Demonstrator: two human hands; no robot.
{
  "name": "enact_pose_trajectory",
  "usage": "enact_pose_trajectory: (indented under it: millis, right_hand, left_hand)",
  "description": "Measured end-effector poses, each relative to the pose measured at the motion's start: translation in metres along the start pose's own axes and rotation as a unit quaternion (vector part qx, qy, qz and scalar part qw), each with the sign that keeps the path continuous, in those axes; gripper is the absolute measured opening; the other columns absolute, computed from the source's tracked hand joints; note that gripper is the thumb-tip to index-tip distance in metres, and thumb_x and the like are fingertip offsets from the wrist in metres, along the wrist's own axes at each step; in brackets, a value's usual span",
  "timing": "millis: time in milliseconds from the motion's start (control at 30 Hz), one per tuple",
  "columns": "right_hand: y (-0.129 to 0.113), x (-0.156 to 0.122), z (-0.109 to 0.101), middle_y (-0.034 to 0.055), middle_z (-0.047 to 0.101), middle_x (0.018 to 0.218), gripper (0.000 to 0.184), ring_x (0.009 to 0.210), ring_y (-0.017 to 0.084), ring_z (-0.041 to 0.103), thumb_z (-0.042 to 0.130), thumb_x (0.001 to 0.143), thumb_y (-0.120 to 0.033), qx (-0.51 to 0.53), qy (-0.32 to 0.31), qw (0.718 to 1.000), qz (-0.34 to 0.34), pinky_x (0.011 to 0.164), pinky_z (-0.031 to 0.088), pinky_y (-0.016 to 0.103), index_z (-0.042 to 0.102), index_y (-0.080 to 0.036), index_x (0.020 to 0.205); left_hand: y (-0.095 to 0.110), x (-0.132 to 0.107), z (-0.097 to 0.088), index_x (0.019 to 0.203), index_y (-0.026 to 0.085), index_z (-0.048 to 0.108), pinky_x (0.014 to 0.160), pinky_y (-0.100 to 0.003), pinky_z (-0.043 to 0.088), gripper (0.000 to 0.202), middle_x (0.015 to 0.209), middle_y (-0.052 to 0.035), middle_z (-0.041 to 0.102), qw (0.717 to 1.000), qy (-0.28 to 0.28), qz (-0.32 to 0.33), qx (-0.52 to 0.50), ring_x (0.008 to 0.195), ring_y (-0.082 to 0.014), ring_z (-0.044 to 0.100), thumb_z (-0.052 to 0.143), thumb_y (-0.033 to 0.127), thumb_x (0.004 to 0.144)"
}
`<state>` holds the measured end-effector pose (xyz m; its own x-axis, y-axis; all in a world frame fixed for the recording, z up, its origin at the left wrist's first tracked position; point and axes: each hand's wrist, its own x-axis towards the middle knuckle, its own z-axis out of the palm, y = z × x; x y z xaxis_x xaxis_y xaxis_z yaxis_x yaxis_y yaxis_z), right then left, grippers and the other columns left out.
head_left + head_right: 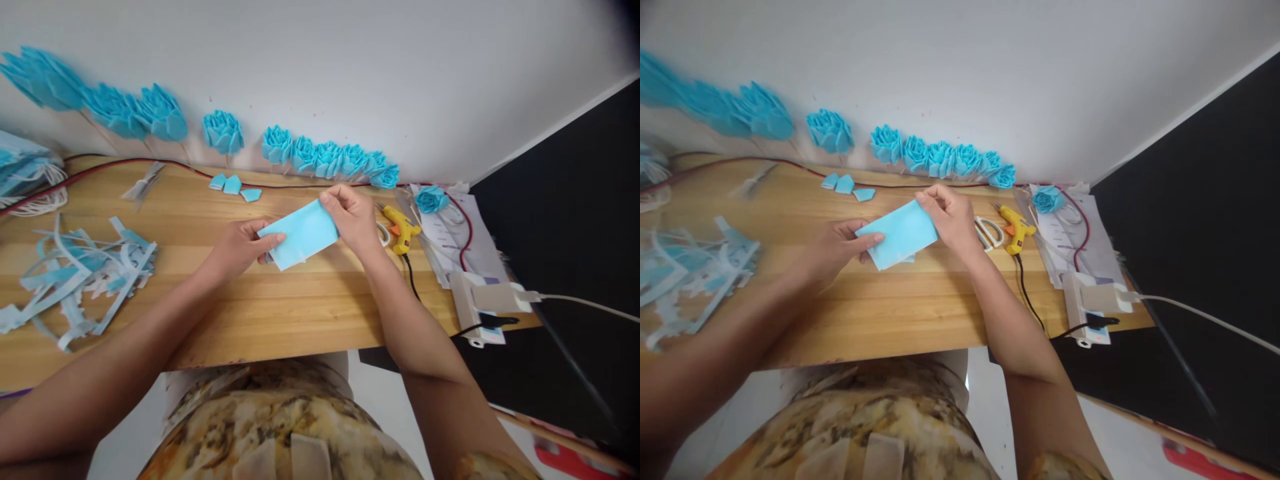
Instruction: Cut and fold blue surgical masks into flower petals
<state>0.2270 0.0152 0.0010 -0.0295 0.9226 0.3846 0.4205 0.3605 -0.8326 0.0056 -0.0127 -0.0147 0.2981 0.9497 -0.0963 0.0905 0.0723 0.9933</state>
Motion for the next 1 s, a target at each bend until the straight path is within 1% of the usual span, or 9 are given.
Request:
enact_pose_trajectory:
  millis: [233,333,433,533,633,700,800,900,1000]
  right_hand:
    - [0.0,0.002,-0.005,-0.0028,0.051,0.065,0.036,0.062,0.011,0.045,0.058,0.087,-0.052,-0.017,-0.024,1.0,-0.01,0.058,0.035,0.025,0.06,-0.019,0.074]
    - [-0.002,0.0,-0.006,-0.0028,0.052,0.066,0.031,0.062,0.011,0.045,0.058,0.089,-0.046,-0.024,-0.039,0.999,-0.021,0.058,0.035,0.025,0.06,-0.019,0.075]
    - [-0.006,-0.005,-0.003,-0.0034,0.054,0.065,0.029,0.059,0.01,0.046,0.059,0.09,-0.044,-0.016,-0.082,0.996,-0.032,0.056,0.035,0.024,0.063,-0.019,0.077]
    - [-0.012,-0.014,0.006,-0.0039,0.057,0.064,0.029,0.057,0.009,0.047,0.06,0.092,-0.043,-0.011,-0.139,0.989,-0.042,0.055,0.034,0.024,0.064,-0.019,0.077]
    - [-0.017,-0.021,0.016,-0.0042,0.057,0.062,0.029,0.055,0.009,0.046,0.061,0.092,-0.043,-0.024,-0.169,0.984,-0.057,0.053,0.032,0.024,0.066,-0.019,0.076]
    - [-0.02,-0.023,0.019,-0.0043,0.057,0.061,0.029,0.054,0.009,0.045,0.061,0.092,-0.042,-0.026,-0.166,0.983,-0.067,0.053,0.031,0.024,0.066,-0.018,0.076]
    - [-0.019,-0.022,0.017,-0.0039,0.058,0.061,0.029,0.055,0.009,0.046,0.062,0.092,-0.042,-0.021,-0.146,0.987,-0.066,0.053,0.033,0.023,0.066,-0.018,0.076]
    - [-0.015,-0.016,0.008,-0.004,0.055,0.061,0.028,0.054,0.009,0.045,0.062,0.091,-0.043,-0.014,-0.096,0.994,-0.049,0.052,0.034,0.023,0.066,-0.019,0.076]
    - [-0.01,-0.008,-0.003,-0.0041,0.053,0.061,0.026,0.053,0.009,0.042,0.063,0.089,-0.041,0.007,-0.044,0.998,-0.043,0.051,0.032,0.023,0.064,-0.019,0.074]
  left_hand:
    - [-0.004,0.002,-0.001,0.063,0.019,0.063,0.049,-0.024,0.035,0.031,0.052,0.0012,0.056,1.0,-0.002,-0.007,0.028,0.049,-0.0114,0.048,0.078,0.045,0.071]
    - [-0.003,0.003,-0.002,0.065,0.019,0.063,0.05,-0.024,0.035,0.029,0.055,0.0007,0.058,0.999,-0.024,-0.011,0.04,0.051,-0.0118,0.051,0.079,0.043,0.069]
    - [0.003,0.001,-0.001,0.075,0.018,0.067,0.054,-0.023,0.039,0.028,0.068,-0.0005,0.065,0.998,-0.057,-0.001,0.025,0.059,-0.0133,0.056,0.079,0.043,0.068]
    - [0.01,-0.003,0.001,0.086,0.019,0.07,0.057,-0.023,0.04,0.029,0.076,-0.0007,0.067,0.998,-0.051,0.023,0.014,0.064,-0.0138,0.057,0.075,0.044,0.073]
    - [0.012,-0.007,0.003,0.074,0.019,0.067,0.052,-0.023,0.034,0.027,0.064,0.0011,0.059,0.999,-0.036,0.031,0.026,0.057,-0.0116,0.049,0.07,0.045,0.077]
    - [0.012,-0.008,0.003,0.068,0.018,0.065,0.05,-0.023,0.031,0.027,0.06,0.0018,0.055,0.999,-0.028,0.031,0.029,0.054,-0.0107,0.045,0.069,0.043,0.078]
    - [0.01,-0.007,0.003,0.071,0.018,0.067,0.052,-0.023,0.033,0.023,0.063,0.0014,0.058,0.999,-0.035,0.02,0.015,0.056,-0.0106,0.047,0.07,0.04,0.077]
    - [0.009,-0.006,0.001,0.073,0.017,0.067,0.054,-0.022,0.036,0.024,0.065,0.0008,0.062,0.999,-0.05,0.006,0.003,0.058,-0.0109,0.051,0.072,0.04,0.076]
    - [0.009,-0.005,0.0,0.073,0.016,0.068,0.056,-0.022,0.039,0.026,0.065,0.0006,0.064,0.999,-0.047,0.009,0.009,0.059,-0.0105,0.053,0.074,0.041,0.075]
